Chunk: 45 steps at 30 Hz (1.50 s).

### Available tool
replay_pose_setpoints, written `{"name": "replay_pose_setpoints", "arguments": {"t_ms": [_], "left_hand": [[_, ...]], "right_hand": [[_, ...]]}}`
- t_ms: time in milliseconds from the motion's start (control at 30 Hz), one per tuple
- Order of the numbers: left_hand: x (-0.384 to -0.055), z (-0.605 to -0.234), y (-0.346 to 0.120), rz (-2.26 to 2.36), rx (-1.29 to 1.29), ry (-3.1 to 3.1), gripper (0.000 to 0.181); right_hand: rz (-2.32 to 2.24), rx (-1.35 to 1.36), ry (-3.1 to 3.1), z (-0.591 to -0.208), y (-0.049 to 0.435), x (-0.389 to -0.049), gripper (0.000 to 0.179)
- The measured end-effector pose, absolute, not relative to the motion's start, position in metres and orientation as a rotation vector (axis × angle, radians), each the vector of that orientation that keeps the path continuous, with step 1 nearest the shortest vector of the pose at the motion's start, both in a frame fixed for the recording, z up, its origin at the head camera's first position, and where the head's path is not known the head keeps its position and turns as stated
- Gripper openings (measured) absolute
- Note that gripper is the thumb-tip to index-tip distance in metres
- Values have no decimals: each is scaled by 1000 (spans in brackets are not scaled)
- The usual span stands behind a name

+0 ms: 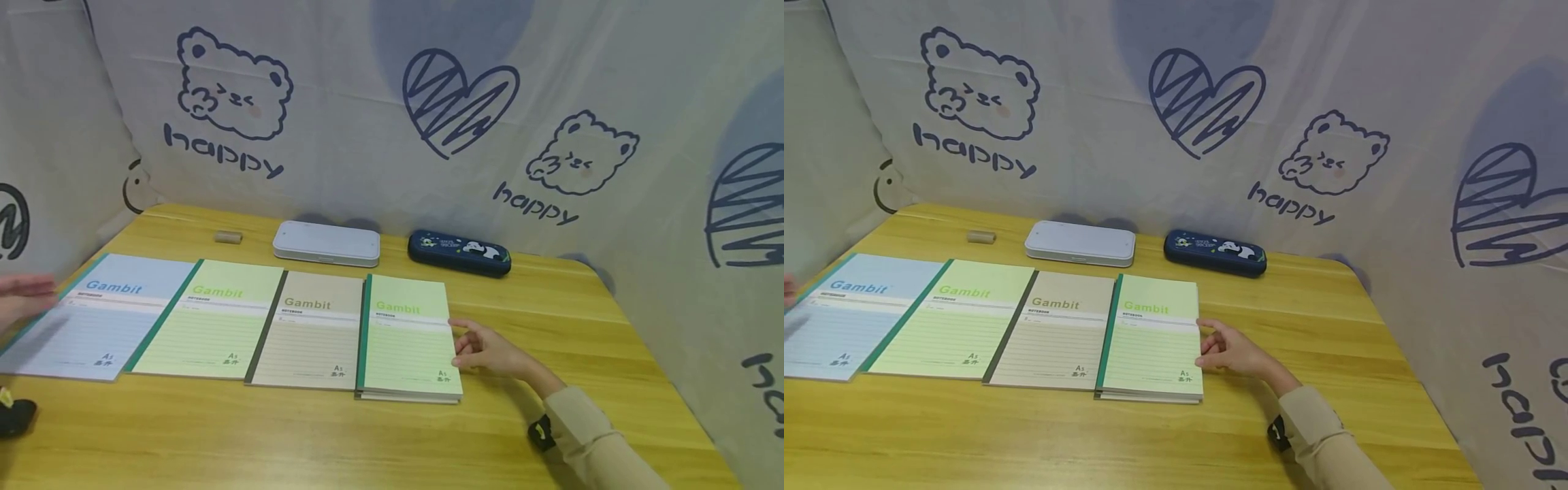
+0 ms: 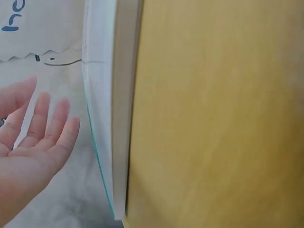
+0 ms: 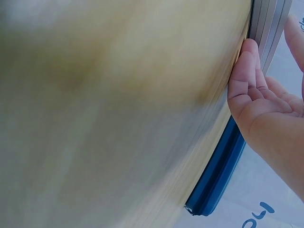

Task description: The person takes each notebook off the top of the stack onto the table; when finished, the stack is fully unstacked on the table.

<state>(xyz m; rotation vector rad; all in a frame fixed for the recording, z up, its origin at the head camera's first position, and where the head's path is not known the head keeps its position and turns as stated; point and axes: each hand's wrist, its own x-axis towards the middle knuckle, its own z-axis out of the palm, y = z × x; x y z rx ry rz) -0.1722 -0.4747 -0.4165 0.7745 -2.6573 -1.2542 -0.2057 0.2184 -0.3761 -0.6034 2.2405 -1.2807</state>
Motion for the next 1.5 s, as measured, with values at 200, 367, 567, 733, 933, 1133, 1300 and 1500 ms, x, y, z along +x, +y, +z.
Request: {"name": "replay_pose_setpoints", "arguments": {"t_ms": [200,367,567,733,933,1133,1300,1500], "left_hand": [[-178,-409,-464,-1289,763,-2658,65],[-178,-404,-449,-1337,669,-2712,65],[-180,-390,-425,-1359,436,-2716,57],[-184,-379,-403,-1519,328,-2665,41],[-187,-370,-377,-1667,158,-2627,43],[-187,-361,-348,-1702,136,-2704,61],[-189,-354,-325,-1766,17,-2698,56],[-190,-353,-297,-1799,-97,-2665,49]], "right_hand": [[-1283,-604,2240,-375,218,-205,73],[-1281,-608,2241,-376,219,-206,73],[-1286,-612,2237,-377,219,-206,73],[-1284,-614,2242,-376,220,-205,73],[-1282,-621,2240,-375,219,-205,73],[-1289,-621,2231,-375,220,-205,73],[-1288,-619,2234,-375,220,-205,74],[-1285,-614,2239,-375,219,-205,73]]}}
